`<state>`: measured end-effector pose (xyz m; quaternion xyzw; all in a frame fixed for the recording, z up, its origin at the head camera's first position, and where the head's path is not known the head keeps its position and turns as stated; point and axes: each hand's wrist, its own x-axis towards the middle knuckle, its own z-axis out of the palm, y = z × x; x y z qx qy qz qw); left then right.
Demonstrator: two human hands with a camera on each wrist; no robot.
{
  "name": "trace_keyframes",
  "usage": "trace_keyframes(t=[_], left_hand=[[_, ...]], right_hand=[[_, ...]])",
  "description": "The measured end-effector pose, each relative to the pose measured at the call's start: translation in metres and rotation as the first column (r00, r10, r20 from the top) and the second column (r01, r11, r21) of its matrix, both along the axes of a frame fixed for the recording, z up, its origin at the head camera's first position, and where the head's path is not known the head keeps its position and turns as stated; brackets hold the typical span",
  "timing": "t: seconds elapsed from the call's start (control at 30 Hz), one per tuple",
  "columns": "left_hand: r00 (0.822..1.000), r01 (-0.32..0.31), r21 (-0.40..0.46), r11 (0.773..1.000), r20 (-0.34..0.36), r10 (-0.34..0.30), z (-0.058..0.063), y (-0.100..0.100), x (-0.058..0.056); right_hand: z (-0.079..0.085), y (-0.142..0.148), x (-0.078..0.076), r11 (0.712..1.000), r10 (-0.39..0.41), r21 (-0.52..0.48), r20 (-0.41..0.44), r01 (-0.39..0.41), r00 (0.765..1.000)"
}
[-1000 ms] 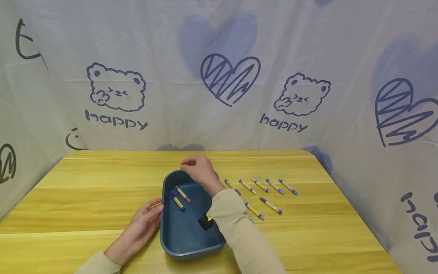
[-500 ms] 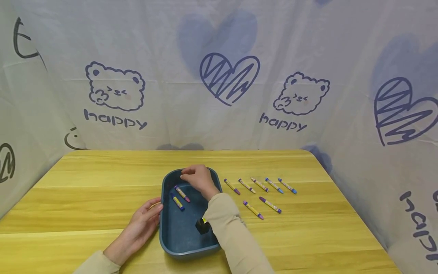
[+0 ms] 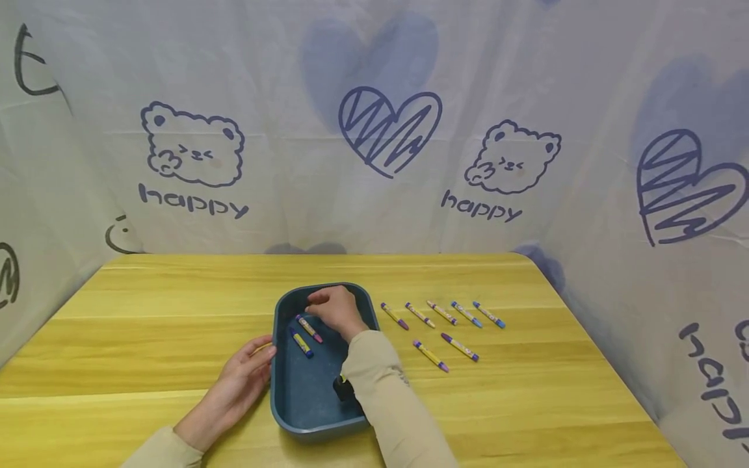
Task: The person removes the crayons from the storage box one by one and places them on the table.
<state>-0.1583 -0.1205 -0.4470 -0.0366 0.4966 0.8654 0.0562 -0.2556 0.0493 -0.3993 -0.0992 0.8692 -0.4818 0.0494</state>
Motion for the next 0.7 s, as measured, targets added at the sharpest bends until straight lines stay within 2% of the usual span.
trace_keyframes(t=[0.27, 0.7], left_hand=[[1.000, -0.001, -0.013, 1.000, 0.002, 0.001, -0.001, -0.001, 0.000], [1.000, 0.008, -0.017, 1.000, 0.003, -0.008, 0.000, 0.000, 0.000]], right_hand=[[-0.006, -0.002, -0.001, 1.000, 0.011, 0.027, 0.039, -0.012, 0.999], [-0.013, -0.004, -0.002, 0.989, 0.011, 0.148, -0.017, -0.008, 1.000]])
